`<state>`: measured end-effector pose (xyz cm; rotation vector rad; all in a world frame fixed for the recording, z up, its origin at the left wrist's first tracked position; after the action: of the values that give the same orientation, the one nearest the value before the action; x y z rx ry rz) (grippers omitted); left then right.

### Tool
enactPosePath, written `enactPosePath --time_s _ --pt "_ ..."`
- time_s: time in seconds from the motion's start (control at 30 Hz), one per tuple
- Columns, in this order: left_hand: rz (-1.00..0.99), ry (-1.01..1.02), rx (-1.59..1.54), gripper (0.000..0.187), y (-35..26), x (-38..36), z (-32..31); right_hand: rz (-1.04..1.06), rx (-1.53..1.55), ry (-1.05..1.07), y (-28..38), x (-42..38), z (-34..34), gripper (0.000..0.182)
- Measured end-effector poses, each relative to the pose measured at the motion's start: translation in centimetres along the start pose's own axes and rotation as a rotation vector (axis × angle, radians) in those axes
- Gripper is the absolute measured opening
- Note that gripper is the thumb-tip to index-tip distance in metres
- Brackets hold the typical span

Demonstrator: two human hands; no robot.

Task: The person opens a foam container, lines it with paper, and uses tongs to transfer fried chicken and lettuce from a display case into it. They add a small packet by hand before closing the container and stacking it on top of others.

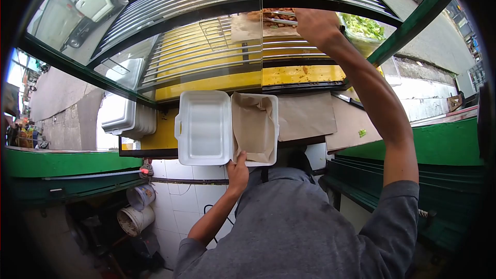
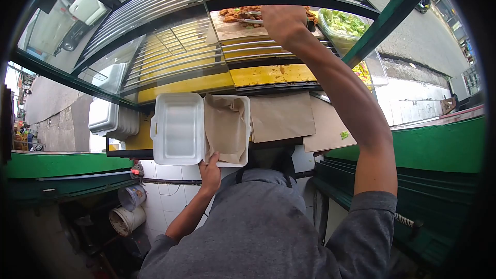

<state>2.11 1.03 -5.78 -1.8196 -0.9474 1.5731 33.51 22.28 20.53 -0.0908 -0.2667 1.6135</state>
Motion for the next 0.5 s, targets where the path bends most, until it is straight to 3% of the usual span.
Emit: enactPosePath --time_s 0.07,0.17,0.27,0.47,0.5 --pt "0.016 0.011 -0.017 0.03 0.2 0.0 0.0 -0.023 0.038 0.083 -0.8 -1.0 0.1 0.028" --pt "-0.019 0.013 -0.032 0.029 0.2 0.2 0.1 0.013 -0.012 -0.074 -1.1 -3.3 -0.1 0.036" --pt "-0.044 0.006 -0.026 0.028 0.2 0.4 0.1 0.057 0.114 -0.029 -1.2 -4.8 0.4 0.043" --pt "-0.048 0.02 -0.006 0.028 -0.1 0.2 0.1 0.129 0.007 -0.352 -2.4 -5.7 1.1 0.031" --pt "-0.048 0.012 -0.002 0.028 -0.1 0.2 0.2 0.117 -0.037 -0.268 -2.3 -5.4 1.1 0.038"
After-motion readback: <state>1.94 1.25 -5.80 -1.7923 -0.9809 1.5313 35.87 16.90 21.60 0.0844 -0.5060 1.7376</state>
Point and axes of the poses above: each hand's wrist, its own x-axis towards the middle knuckle, its own z-axis out of the back of the hand, y = z × x, the point moved 7 cm from there along x, towards the middle knuckle, and after that the axes turned 13 degrees about z, right-handed, at the moved point
